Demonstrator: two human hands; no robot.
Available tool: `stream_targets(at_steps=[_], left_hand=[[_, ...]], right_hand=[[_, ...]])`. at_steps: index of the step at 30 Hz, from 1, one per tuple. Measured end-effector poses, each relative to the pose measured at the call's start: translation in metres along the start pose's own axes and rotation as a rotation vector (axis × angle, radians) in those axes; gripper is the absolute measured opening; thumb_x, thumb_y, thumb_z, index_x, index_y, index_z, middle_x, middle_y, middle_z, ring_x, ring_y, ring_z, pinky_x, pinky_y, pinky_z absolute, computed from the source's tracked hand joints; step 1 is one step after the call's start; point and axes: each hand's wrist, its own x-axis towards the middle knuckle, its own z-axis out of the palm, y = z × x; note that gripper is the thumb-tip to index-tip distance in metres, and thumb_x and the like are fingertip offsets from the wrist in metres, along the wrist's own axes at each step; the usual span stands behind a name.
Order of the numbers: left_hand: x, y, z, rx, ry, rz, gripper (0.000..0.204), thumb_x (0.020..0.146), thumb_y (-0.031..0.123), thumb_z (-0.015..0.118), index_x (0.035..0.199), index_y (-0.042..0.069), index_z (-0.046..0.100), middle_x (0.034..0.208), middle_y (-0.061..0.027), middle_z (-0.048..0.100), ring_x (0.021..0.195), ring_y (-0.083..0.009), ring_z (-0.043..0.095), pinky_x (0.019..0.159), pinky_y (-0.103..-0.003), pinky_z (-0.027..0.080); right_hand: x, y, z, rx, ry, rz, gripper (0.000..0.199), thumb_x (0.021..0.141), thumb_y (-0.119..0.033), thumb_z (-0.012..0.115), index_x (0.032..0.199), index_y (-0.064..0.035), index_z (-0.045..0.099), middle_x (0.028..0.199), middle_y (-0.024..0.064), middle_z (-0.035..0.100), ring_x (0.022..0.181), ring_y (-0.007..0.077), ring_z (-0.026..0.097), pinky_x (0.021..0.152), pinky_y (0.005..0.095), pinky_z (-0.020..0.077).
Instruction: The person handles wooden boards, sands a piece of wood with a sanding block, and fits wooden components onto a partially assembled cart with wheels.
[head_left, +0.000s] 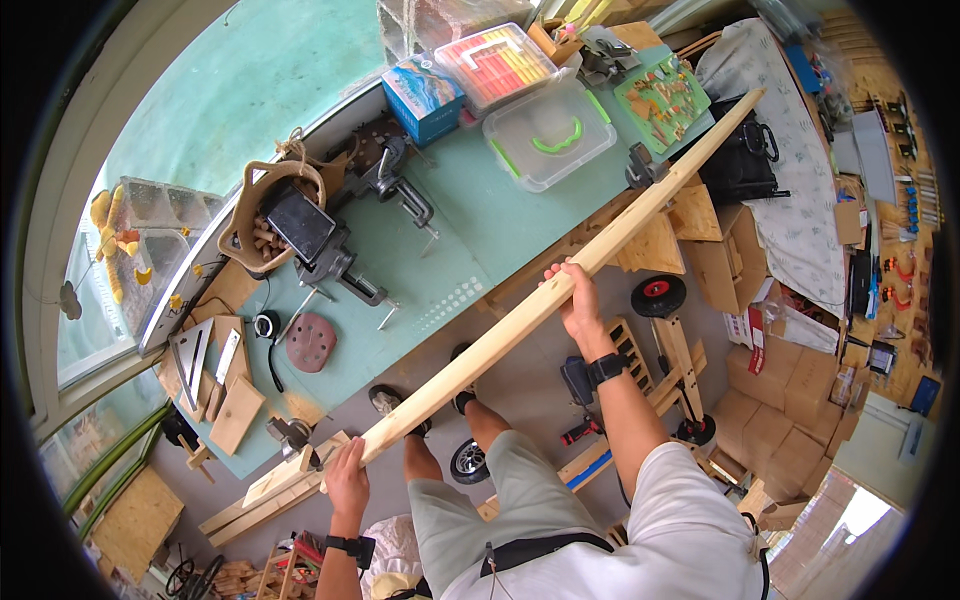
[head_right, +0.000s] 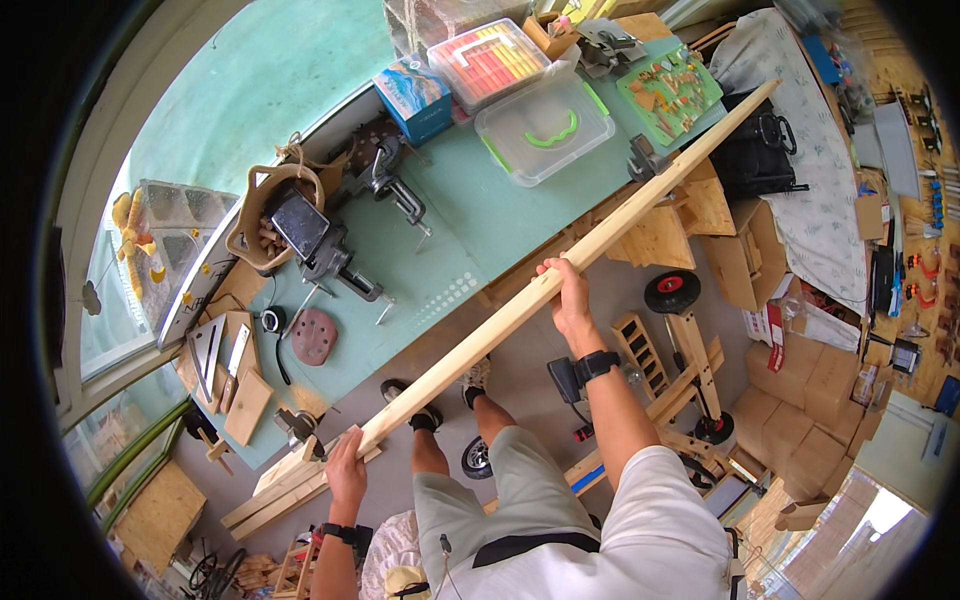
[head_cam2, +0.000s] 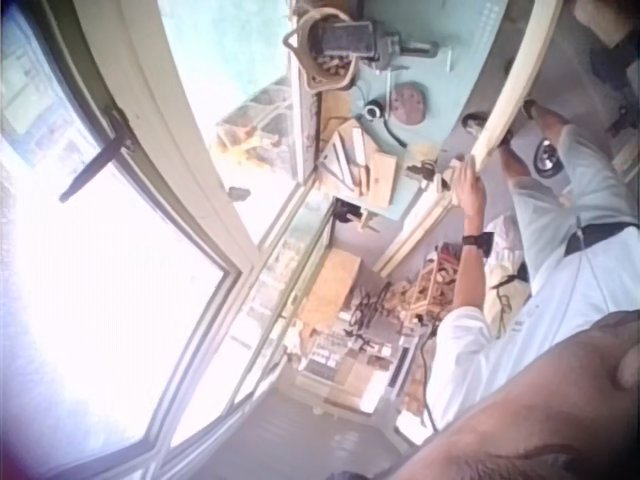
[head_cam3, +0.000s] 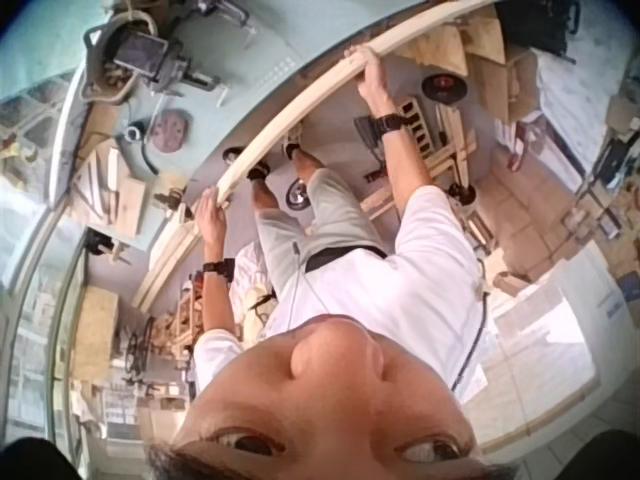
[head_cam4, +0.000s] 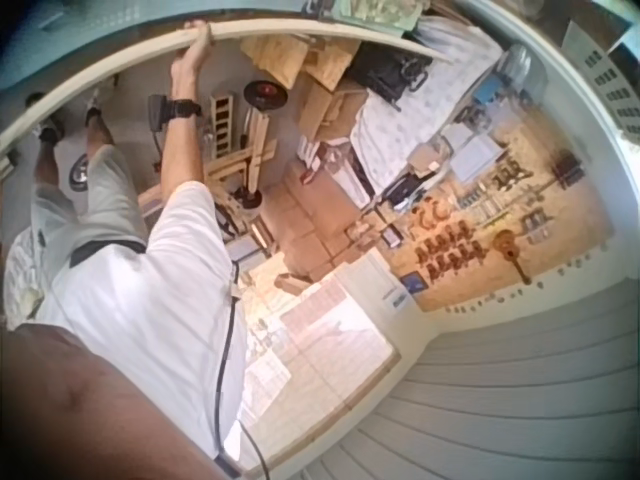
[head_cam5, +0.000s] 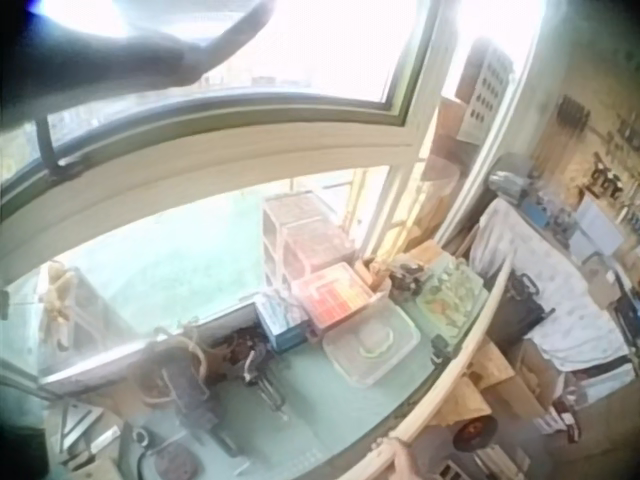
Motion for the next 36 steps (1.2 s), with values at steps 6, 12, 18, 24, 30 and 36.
stream_targets(at_steps=[6,12,18,24,30,36], left_hand=[[-0.015,0.017,-0.006,0.035,0.012,-0.077,0.054,0.074,-0.008,0.061,0.126,0.006,0.064,0.125,-0.0154,0.067,0.115,-0.0361,0.062,0.098,-0.045,0.05],[0.008,0.028,-0.034,-0.04,0.029,-0.091,0.053,0.074,-0.009,0.062,0.124,0.008,0.066,0.118,-0.0143,0.069,0.108,-0.0364,0.065,0.094,-0.044,0.052],[0.016,0.017,-0.101,-0.043,0.017,-0.25,0.025,0.081,0.004,0.075,0.105,0.005,0.069,0.089,-0.0171,0.069,0.083,-0.0389,0.066,0.071,-0.043,0.05],[0.057,0.004,-0.155,-0.076,0.017,-0.251,0.028,0.078,0.01,0.078,0.101,0.001,0.065,0.085,-0.0202,0.068,0.079,-0.0422,0.065,0.07,-0.041,0.051],[0.114,0.015,-0.216,-0.032,-0.028,-0.267,0.032,0.076,0.01,0.079,0.103,0.001,0.064,0.086,-0.0214,0.067,0.077,-0.0377,0.064,0.07,-0.039,0.049],[0.149,-0.005,-0.245,-0.137,-0.076,-0.211,0.038,0.075,0.009,0.079,0.108,0.001,0.063,0.089,-0.0197,0.067,0.08,-0.0348,0.065,0.073,-0.039,0.05]], right_hand=[[-0.021,-0.009,0.013,0.08,0.011,-0.038,0.046,0.09,-0.011,0.061,0.131,-0.0013,0.042,0.1,0.0084,0.056,0.088,0.0182,0.06,0.084,0.0429,0.0556],[-0.038,-0.06,0.037,-0.055,-0.023,-0.086,0.036,0.095,-0.024,0.066,0.121,-0.0064,0.049,0.099,0.0039,0.058,0.093,0.0142,0.06,0.085,0.04,0.0534],[-0.028,-0.063,0.093,-0.221,-0.265,-0.074,0.037,0.094,-0.034,0.073,0.116,-0.0116,0.054,0.101,-0.0012,0.06,0.096,0.0139,0.061,0.084,0.034,0.0515],[0.015,-0.047,0.157,-0.312,-0.32,-0.156,0.073,0.089,-0.044,0.077,0.133,0.0018,0.042,0.125,0.0123,0.054,0.114,0.0208,0.055,0.091,0.0442,0.0517],[0.04,-0.056,0.193,-0.303,-0.313,-0.236,0.06,0.09,-0.043,0.076,0.127,-0.0037,0.051,0.114,0.0042,0.058,0.098,0.0138,0.056,0.085,0.0416,0.0515],[0.06,-0.061,0.203,-0.282,-0.224,-0.3,0.045,0.093,-0.025,0.073,0.128,-0.0045,0.052,0.118,0.0043,0.062,0.103,0.0164,0.06,0.083,0.0385,0.051]])
